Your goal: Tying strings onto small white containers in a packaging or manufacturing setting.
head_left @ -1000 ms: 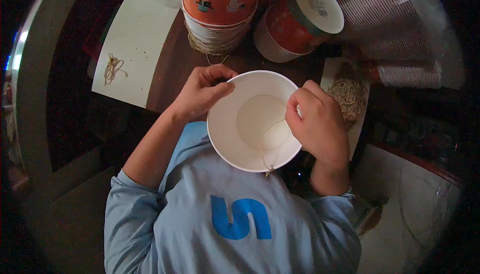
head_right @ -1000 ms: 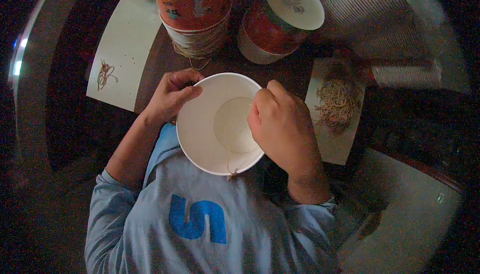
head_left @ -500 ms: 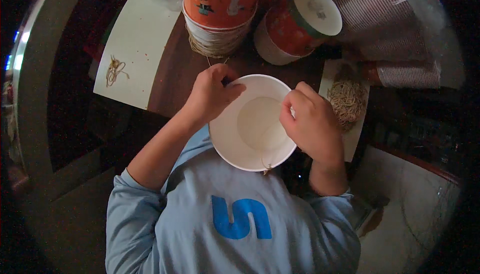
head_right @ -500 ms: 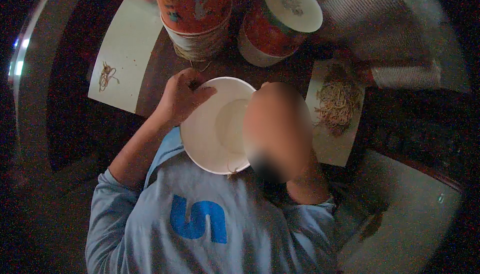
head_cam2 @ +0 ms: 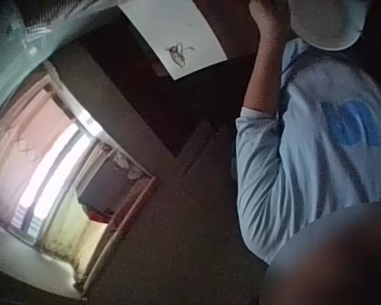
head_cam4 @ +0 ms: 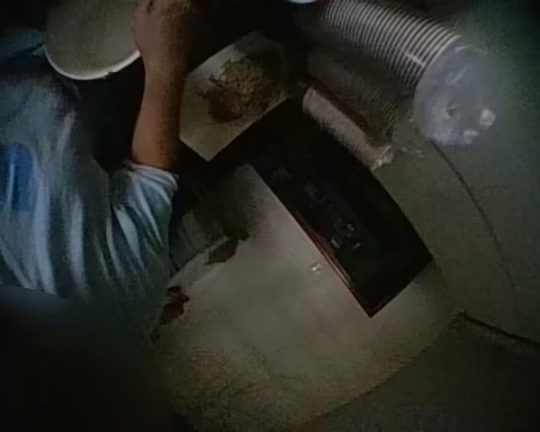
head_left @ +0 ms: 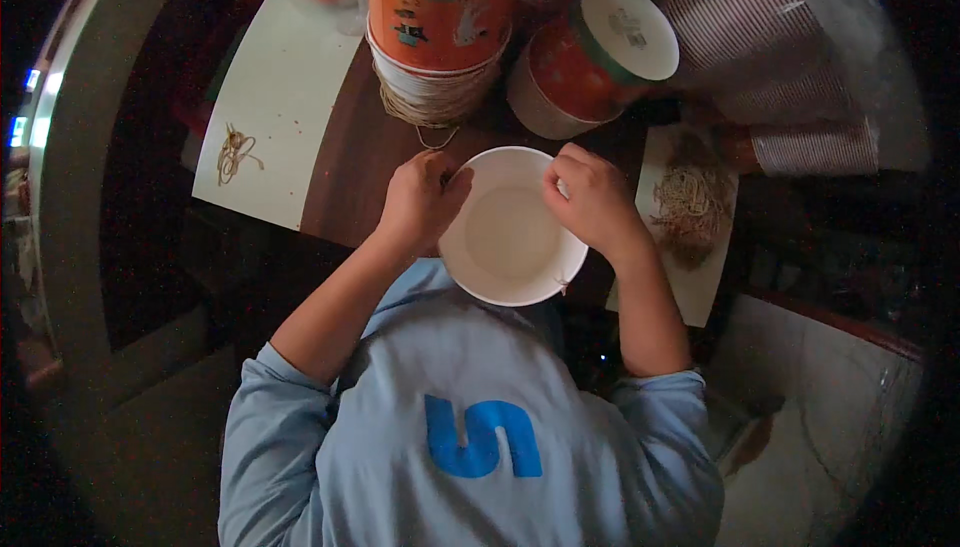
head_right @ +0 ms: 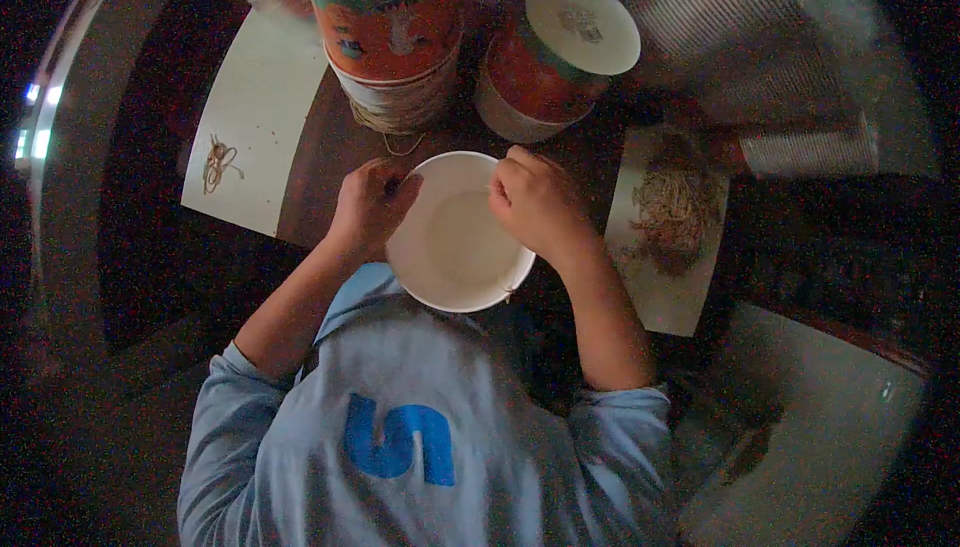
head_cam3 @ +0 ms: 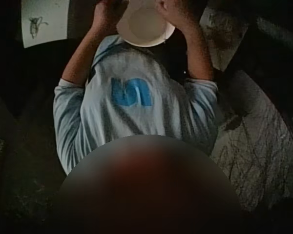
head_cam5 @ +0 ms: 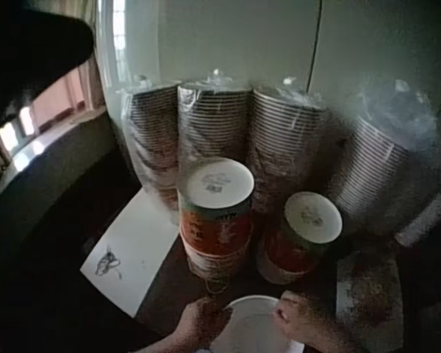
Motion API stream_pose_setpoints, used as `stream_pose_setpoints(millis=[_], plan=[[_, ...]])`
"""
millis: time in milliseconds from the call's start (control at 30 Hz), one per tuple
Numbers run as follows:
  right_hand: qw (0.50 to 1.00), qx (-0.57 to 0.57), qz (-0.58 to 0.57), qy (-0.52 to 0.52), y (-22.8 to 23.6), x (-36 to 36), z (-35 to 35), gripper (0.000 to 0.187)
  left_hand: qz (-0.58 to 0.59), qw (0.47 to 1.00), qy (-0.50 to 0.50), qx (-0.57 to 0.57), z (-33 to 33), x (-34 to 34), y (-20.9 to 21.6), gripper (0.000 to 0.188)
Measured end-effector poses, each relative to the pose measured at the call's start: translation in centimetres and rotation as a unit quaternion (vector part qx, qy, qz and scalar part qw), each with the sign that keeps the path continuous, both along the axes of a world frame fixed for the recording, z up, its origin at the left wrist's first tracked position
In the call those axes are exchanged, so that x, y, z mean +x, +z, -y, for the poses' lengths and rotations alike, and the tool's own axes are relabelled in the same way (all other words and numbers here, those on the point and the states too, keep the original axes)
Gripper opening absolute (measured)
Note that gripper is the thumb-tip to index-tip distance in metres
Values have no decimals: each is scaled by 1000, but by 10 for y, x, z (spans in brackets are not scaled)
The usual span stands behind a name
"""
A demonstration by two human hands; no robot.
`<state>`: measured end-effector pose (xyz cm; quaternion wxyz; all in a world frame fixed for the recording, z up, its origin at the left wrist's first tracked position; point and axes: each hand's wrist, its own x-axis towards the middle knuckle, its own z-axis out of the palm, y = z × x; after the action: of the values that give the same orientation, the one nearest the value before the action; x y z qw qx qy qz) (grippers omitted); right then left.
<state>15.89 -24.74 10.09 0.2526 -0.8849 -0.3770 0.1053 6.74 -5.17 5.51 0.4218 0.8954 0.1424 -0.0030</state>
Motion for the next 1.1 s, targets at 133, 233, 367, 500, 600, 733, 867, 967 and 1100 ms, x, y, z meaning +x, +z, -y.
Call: stream_pose_setpoints(millis=[133, 233, 367, 500, 600, 733, 867, 967, 1100], plan=[[1000, 0, 11, 2, -8, 0, 1, 9, 21, 999, -7, 36, 2, 1, -13, 26], [1000, 3, 13, 5, -14, 3, 3, 10, 9, 1000, 0, 28, 5, -3, -19, 27], [999, 6, 31, 20, -32, 13, 5, 10, -29, 998, -4, -61, 5, -10, -15, 36], [999, 30, 19, 27, -41, 19, 2, 8, -32, 989, 11, -146, 0, -16, -34, 33], [998, 67, 20, -9, -41, 12, -9, 8, -64, 980, 44, -183, -1, -22, -43, 32], [983, 175, 17, -46, -31, -9, -26, 6, -78, 952, 78, -287, 2, -24, -20, 29], [980, 162, -99, -65, -41, -23, -42, 7, -35, 919, 108, -378, 4, -28, -12, 22], [975, 141, -152, -81, -44, -25, -48, 9, -10, 917, 139, -374, -14, -40, -31, 17], [972, 117, -178, -98, -49, -19, -52, 10, -54, 954, 130, -266, -19, -35, -29, 10]])
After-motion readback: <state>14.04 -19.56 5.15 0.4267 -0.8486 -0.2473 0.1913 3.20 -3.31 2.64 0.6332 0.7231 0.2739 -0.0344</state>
